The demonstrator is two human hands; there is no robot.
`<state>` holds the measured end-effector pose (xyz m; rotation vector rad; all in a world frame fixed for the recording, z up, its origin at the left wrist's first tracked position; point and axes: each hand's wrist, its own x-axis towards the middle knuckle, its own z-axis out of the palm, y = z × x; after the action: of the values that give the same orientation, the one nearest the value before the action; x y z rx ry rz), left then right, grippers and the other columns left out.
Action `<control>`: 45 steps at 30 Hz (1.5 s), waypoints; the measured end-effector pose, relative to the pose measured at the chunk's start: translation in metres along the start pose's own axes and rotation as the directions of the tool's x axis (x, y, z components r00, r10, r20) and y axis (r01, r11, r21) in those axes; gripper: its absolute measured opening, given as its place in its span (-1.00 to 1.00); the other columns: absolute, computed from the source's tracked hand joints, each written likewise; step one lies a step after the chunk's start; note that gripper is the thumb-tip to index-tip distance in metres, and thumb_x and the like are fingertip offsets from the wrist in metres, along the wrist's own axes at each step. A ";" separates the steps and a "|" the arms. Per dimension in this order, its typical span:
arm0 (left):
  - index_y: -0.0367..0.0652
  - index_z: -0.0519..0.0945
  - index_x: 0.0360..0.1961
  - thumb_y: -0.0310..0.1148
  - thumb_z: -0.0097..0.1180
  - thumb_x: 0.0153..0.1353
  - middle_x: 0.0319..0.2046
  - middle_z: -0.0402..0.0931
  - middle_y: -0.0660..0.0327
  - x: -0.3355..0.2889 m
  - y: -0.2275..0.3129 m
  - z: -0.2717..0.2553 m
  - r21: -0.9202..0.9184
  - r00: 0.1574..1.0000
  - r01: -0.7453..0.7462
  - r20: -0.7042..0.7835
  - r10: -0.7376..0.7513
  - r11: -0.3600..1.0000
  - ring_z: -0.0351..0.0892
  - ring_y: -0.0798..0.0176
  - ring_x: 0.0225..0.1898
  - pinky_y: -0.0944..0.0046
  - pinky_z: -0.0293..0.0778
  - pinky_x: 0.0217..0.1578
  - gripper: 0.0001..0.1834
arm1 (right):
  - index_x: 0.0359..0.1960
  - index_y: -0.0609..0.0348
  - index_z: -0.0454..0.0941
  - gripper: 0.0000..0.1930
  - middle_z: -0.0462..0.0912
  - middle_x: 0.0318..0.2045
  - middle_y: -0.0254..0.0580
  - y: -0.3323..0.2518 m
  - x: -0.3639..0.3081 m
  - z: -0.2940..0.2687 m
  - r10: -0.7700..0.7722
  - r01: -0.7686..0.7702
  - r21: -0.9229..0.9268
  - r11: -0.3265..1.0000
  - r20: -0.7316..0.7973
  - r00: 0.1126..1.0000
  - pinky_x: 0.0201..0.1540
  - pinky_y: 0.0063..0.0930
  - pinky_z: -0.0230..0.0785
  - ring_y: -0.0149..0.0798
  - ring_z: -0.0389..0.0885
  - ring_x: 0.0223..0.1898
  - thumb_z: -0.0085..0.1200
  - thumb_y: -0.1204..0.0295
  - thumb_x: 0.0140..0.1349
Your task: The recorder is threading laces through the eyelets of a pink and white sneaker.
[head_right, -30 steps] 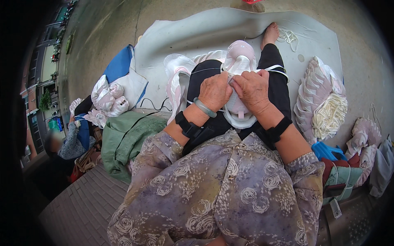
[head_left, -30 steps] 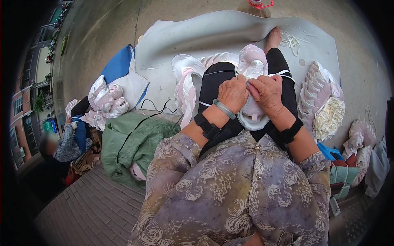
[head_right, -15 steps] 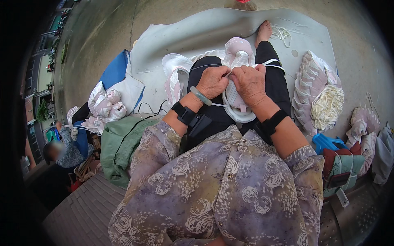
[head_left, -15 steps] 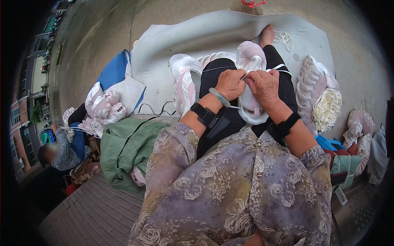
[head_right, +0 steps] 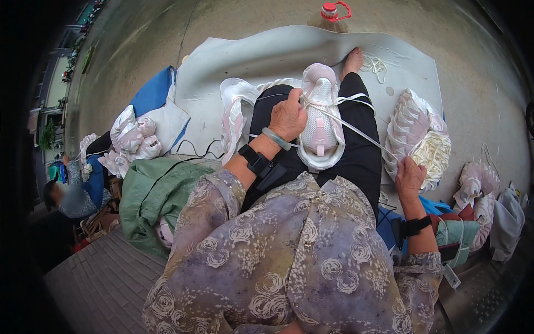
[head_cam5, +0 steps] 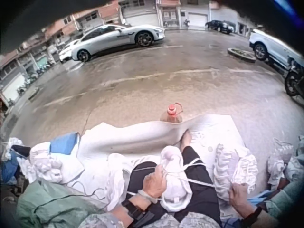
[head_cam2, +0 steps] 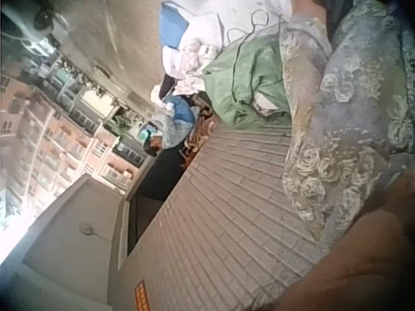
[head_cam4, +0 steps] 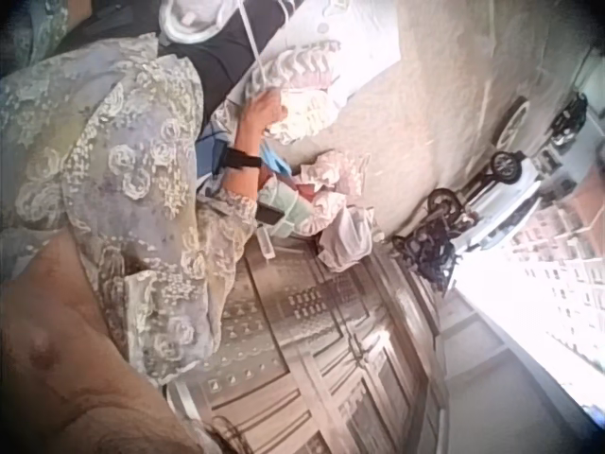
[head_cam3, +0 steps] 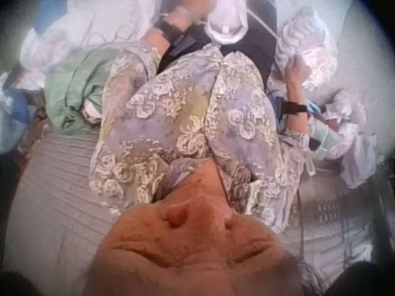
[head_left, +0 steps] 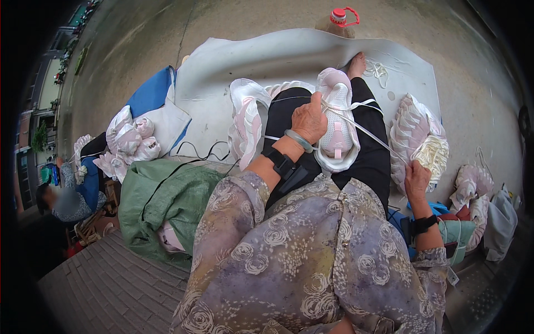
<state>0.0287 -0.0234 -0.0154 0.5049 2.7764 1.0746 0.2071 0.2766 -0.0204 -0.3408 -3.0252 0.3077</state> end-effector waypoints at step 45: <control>-0.25 0.49 -0.31 -0.34 0.08 0.10 -0.49 0.49 0.24 0.051 -0.017 -0.033 -0.882 0.936 0.350 0.339 -0.090 0.316 0.48 0.42 -0.48 0.49 0.41 -0.42 -0.80 | -0.47 0.12 0.46 -0.86 0.29 -0.65 -0.29 -0.123 0.069 -0.026 -0.598 0.657 0.245 0.713 -0.279 0.752 -0.57 -0.41 0.18 -0.27 0.34 -0.61 0.08 0.54 -0.15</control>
<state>-0.0309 -0.0383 -0.0022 0.0376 1.4640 2.0724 0.1166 0.1800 0.0342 0.6552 -2.6219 0.6577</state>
